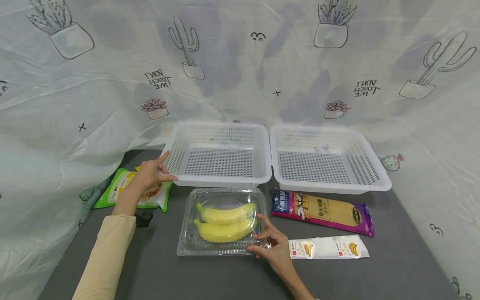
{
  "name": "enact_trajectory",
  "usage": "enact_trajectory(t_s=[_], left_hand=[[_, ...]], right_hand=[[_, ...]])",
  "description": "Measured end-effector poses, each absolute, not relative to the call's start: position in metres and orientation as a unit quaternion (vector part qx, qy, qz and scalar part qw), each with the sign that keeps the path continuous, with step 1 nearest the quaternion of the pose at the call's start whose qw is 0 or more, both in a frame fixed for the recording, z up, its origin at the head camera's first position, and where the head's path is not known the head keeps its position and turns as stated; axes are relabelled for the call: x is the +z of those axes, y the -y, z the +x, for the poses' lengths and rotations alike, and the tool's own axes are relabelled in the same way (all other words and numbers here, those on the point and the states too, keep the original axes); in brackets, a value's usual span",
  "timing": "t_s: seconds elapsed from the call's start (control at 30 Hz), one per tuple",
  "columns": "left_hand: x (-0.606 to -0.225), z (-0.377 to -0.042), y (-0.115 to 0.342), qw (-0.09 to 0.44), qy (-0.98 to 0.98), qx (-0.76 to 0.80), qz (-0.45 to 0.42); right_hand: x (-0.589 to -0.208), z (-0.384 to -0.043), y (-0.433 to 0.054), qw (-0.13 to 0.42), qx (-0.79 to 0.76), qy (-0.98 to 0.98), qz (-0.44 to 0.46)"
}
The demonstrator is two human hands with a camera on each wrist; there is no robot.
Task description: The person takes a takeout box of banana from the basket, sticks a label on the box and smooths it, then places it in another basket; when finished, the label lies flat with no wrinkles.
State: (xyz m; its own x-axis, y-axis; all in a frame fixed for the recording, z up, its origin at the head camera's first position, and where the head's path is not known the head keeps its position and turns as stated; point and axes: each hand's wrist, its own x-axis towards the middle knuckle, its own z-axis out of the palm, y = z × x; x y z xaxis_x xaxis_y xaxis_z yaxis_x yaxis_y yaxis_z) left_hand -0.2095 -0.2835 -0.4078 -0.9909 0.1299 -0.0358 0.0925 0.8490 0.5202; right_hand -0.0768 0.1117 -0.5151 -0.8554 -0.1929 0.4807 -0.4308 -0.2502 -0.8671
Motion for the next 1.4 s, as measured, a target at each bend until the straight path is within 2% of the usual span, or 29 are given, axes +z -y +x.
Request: enact_trajectory(t_s=[0.23, 0.53, 0.77, 1.0, 1.2, 1.4], left_hand=[[-0.409, -0.208, 0.286, 0.037, -0.958, 0.277, 0.063], [-0.406, -0.206, 0.282, 0.036, -0.956, 0.283, 0.062], [-0.406, -0.209, 0.281, 0.039, -0.959, 0.275, 0.062], [-0.408, -0.212, 0.28, 0.043, -0.959, 0.274, 0.064], [-0.407, -0.211, 0.281, 0.053, -0.959, 0.273, 0.057], [-0.406, -0.209, 0.282, 0.05, -0.96, 0.268, 0.056]], right_hand=[[-0.514, -0.084, -0.106, 0.069, 0.749, 0.613, 0.242], [-0.519, -0.092, -0.095, 0.085, 0.754, 0.584, 0.288], [-0.52, -0.092, -0.081, 0.093, 0.754, 0.583, 0.288], [-0.503, -0.087, -0.077, 0.093, 0.736, 0.599, 0.301], [-0.485, -0.093, -0.096, 0.045, 0.624, 0.7, 0.346], [-0.479, -0.118, -0.119, -0.066, 0.542, 0.728, 0.416]])
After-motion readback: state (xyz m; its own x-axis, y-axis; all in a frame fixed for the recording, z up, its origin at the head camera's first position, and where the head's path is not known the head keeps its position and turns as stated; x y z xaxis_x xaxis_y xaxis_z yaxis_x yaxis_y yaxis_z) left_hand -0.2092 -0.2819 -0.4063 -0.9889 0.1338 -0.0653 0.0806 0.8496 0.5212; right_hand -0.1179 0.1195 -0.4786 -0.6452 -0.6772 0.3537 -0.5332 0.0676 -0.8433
